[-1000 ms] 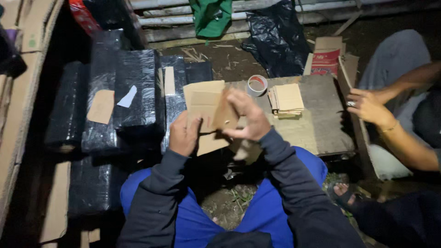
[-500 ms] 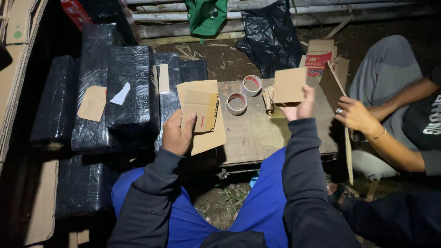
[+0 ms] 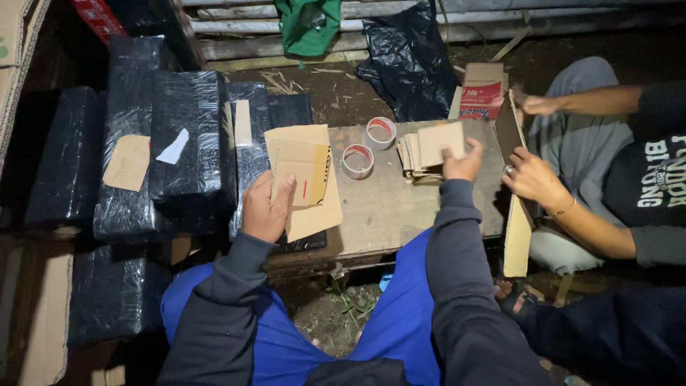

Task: The person sits on the ground and assembles small cardboard boxes by folding flaps and applying tape. They handle multiple flat cardboard pieces, fold them into box shapes, and use adhesive tape to secure the edges. A second person works nearby on similar tasks.

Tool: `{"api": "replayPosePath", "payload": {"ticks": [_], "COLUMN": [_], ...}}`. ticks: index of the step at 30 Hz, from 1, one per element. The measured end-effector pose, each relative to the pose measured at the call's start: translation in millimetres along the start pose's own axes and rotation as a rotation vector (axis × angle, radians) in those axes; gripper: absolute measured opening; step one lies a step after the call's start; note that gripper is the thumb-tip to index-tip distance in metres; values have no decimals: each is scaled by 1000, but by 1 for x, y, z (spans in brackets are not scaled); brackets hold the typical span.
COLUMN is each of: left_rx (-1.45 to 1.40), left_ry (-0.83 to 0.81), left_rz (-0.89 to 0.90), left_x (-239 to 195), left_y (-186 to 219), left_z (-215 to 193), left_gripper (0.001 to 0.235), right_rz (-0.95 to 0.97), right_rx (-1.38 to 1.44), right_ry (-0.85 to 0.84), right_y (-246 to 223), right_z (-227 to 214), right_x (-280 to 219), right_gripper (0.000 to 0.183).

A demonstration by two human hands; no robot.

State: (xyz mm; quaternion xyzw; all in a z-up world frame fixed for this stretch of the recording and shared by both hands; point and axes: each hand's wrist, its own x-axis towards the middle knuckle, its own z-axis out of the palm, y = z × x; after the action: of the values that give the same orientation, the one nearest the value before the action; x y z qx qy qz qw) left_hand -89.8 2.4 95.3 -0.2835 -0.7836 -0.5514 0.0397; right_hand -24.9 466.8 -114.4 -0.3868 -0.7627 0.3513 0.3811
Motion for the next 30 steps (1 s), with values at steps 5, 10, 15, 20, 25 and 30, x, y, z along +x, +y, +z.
{"api": "replayPosePath", "payload": {"ticks": [5,10,15,20,25,30], "left_rx": [22,32,60,-52,-13,23], "left_ry": [17,11,-11,-77,-196,-217], "left_rz": [39,26,6,172,41,49], "left_x": [0,-1,-1,1,-1,0], "left_y": [0,-3,-16,-20,-11,-8], "left_z": [-2,0,1,-2,2,3], "left_gripper": [26,28,27,26,29,30], "right_rz": [210,125,27,-289,-702,-991], "right_rx": [-490,-567,-628,-641,526,-51], "right_ry": [-286,-304,-302,-64,-683,-624], "right_y": [-58,-81,-85,-147,-233,-267], "right_z": [3,4,10,-6,-35,-34], "right_x": [-27,-38,-43,-63,-127,-168], "right_gripper": [118,105,91,108,123,102]}}
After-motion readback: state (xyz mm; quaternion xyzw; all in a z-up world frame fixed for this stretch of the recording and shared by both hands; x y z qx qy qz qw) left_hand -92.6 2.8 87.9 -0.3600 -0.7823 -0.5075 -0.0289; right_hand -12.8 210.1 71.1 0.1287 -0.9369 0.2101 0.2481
